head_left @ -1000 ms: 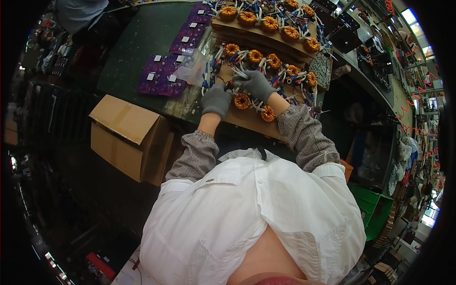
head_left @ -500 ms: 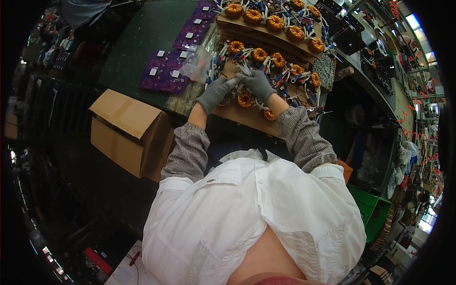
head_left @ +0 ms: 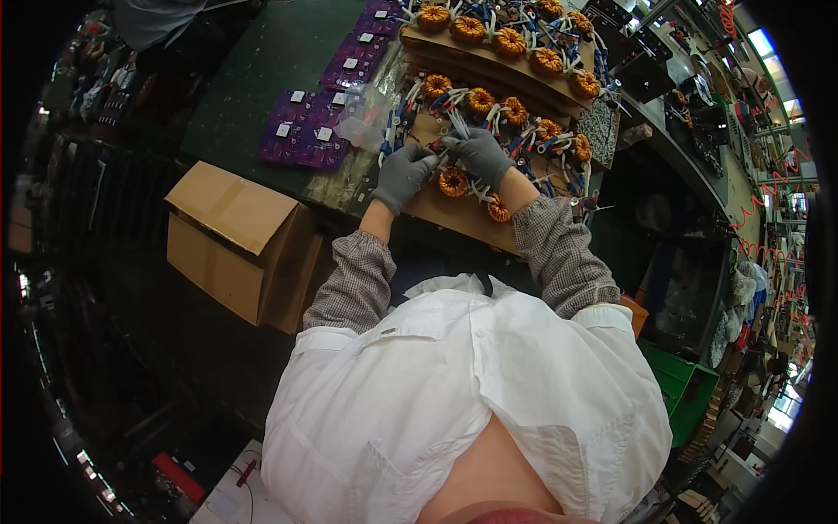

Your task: Assembling and prepping electric motor stators on a production line.

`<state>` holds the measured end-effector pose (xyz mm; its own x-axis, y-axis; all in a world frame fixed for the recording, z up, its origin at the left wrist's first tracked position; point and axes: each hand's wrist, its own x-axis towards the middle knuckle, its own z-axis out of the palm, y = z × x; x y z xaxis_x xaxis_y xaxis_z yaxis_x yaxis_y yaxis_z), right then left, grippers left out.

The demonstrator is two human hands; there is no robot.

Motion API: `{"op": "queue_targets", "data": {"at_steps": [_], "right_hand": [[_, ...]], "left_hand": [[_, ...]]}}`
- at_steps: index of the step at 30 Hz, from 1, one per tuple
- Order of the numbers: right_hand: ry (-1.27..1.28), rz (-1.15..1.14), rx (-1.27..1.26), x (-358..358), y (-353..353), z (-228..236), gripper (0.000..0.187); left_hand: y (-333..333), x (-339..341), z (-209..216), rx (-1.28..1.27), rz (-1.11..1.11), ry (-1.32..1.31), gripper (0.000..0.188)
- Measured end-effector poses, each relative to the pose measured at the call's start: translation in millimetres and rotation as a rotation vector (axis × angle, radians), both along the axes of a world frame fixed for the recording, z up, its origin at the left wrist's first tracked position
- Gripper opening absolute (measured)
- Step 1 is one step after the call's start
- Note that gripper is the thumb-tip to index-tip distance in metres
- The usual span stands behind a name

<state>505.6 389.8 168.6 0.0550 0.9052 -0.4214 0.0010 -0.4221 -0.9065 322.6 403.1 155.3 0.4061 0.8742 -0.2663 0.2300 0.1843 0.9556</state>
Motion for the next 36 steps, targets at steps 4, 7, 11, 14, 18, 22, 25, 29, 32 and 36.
{"op": "queue_targets", "data": {"at_steps": [4, 7, 11, 14, 18, 22, 25, 29, 32, 36], "right_hand": [[0.083, -0.028, -0.041, 3.8, 0.8, -6.1, 0.022], [0.094, -0.007, -0.081, 4.1, 2.5, -5.8, 0.022], [0.164, -0.047, -0.061, 0.2, -1.0, -1.3, 0.022], [0.135, -0.085, -0.062, -6.1, -1.6, 2.5, 0.02], [-0.047, -0.03, 0.078, -2.9, 3.0, 2.6, 0.017], [-0.025, -0.107, 0.171, -10.8, -0.1, 5.1, 0.015], [0.013, -0.163, 0.144, -14.2, -4.5, -9.5, 0.014], [0.057, -0.159, 0.121, -7.6, -7.7, 17.5, 0.019], [0.024, 0.006, 0.078, 9.9, -21.9, 35.7, 0.021], [0.118, 0.206, -0.073, 27.2, -49.3, 49.9, 0.026]], "left_hand": [[-2.5, 2.0, 1.8, -0.057, 0.066, -0.076, 0.022], [-0.5, 0.6, -3.4, 0.007, 0.071, -0.017, 0.023], [0.0, 2.4, -5.7, -0.043, 0.099, -0.035, 0.023], [0.4, 4.4, -5.2, 0.028, 0.116, 0.012, 0.024], [-3.7, 13.6, 6.5, 0.205, 0.11, 0.222, 0.031], [4.7, 25.1, -0.1, 0.618, 0.016, 0.648, 0.033], [27.5, 41.4, 0.0, 0.439, -0.16, 0.899, 0.029], [42.7, 41.5, 16.8, 0.29, -0.355, 0.91, 0.031], [35.0, 26.1, 19.8, 0.339, -0.154, 0.681, 0.035], [11.9, 30.4, 47.7, 0.23, 0.033, 0.094, 0.034]]}}
